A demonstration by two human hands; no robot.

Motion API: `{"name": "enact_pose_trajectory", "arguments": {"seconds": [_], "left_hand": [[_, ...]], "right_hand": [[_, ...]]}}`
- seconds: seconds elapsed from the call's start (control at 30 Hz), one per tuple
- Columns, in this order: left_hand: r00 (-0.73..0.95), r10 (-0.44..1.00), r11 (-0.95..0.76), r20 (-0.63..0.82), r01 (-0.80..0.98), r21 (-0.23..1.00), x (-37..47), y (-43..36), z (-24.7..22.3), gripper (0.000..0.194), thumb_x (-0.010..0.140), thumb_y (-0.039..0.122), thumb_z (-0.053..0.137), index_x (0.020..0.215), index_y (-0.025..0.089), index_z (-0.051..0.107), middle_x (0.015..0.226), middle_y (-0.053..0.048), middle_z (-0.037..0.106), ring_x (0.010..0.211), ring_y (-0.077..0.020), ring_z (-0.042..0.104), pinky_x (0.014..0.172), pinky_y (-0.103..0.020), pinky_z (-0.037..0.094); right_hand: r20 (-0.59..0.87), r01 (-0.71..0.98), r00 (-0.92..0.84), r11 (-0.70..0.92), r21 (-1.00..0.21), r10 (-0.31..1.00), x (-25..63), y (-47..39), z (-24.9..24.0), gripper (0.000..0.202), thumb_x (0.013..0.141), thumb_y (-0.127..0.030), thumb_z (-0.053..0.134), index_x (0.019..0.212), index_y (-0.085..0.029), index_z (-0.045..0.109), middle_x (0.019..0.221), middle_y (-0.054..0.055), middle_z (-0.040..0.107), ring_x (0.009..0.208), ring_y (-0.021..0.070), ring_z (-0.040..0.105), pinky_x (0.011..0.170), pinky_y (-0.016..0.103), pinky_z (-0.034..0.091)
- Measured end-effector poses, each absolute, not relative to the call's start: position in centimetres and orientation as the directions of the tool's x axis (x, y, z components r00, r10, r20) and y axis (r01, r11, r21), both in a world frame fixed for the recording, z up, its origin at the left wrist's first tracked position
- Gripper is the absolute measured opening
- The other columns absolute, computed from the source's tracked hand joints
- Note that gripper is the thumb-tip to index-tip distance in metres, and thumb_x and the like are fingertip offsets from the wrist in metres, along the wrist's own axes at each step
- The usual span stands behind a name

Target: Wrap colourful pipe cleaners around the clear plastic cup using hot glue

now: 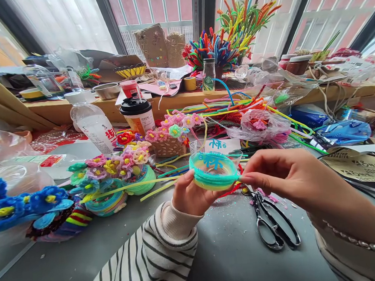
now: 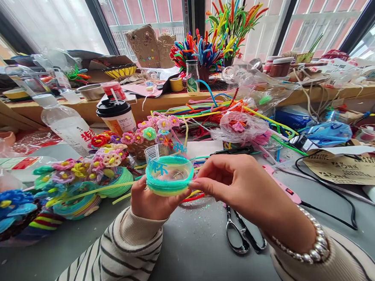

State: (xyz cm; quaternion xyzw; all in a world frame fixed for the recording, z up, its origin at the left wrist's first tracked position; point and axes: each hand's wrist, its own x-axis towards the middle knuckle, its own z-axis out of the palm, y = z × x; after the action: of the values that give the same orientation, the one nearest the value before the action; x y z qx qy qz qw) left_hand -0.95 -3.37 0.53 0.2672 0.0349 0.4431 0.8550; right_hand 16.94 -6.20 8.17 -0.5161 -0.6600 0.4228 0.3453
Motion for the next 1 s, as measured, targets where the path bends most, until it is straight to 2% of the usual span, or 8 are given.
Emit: {"name": "enact_pose_trajectory", "arguments": {"seconds": [0.23,0.5,1.0], "left_hand": [[0.64,0.742,0.492,0.2,-0.722,0.487,-0.9,-3.22,0.59,0.038,0.073,0.035,0.06,0.105,0.014,0.062,0.106,-0.006,0.066,0.101,-0.0208,0.059,0.087,-0.03,0.046],[0.643,0.732,0.501,0.228,-0.733,0.461,-0.48,-2.78,-0.22,0.04,0.07,0.037,0.06,0.103,0.014,0.062,0.104,-0.008,0.067,0.097,-0.0218,0.061,0.081,-0.03,0.048],[0.679,0.721,0.553,0.137,-0.684,0.476,-0.63,-2.94,0.42,0.045,0.069,0.038,0.059,0.104,0.011,0.058,0.102,-0.009,0.066,0.095,-0.0219,0.062,0.081,-0.03,0.046]], "right_hand": [[-0.013,0.347,-0.304,0.098,-0.933,0.953,16.96,-5.97,8.22,0.018,0.071,-0.036,0.066,0.069,-0.018,0.064,0.054,-0.003,0.057,0.047,0.0051,0.045,0.041,0.016,0.032],[-0.023,0.364,-0.289,0.087,-0.927,0.957,16.92,-6.09,8.32,0.019,0.072,-0.036,0.065,0.07,-0.017,0.063,0.055,-0.003,0.056,0.048,0.0053,0.045,0.042,0.016,0.033],[-0.013,0.39,-0.274,0.098,-0.916,0.962,17.01,-5.79,8.21,0.024,0.07,-0.04,0.065,0.069,-0.016,0.062,0.055,-0.002,0.055,0.047,0.0061,0.045,0.04,0.017,0.034]]}}
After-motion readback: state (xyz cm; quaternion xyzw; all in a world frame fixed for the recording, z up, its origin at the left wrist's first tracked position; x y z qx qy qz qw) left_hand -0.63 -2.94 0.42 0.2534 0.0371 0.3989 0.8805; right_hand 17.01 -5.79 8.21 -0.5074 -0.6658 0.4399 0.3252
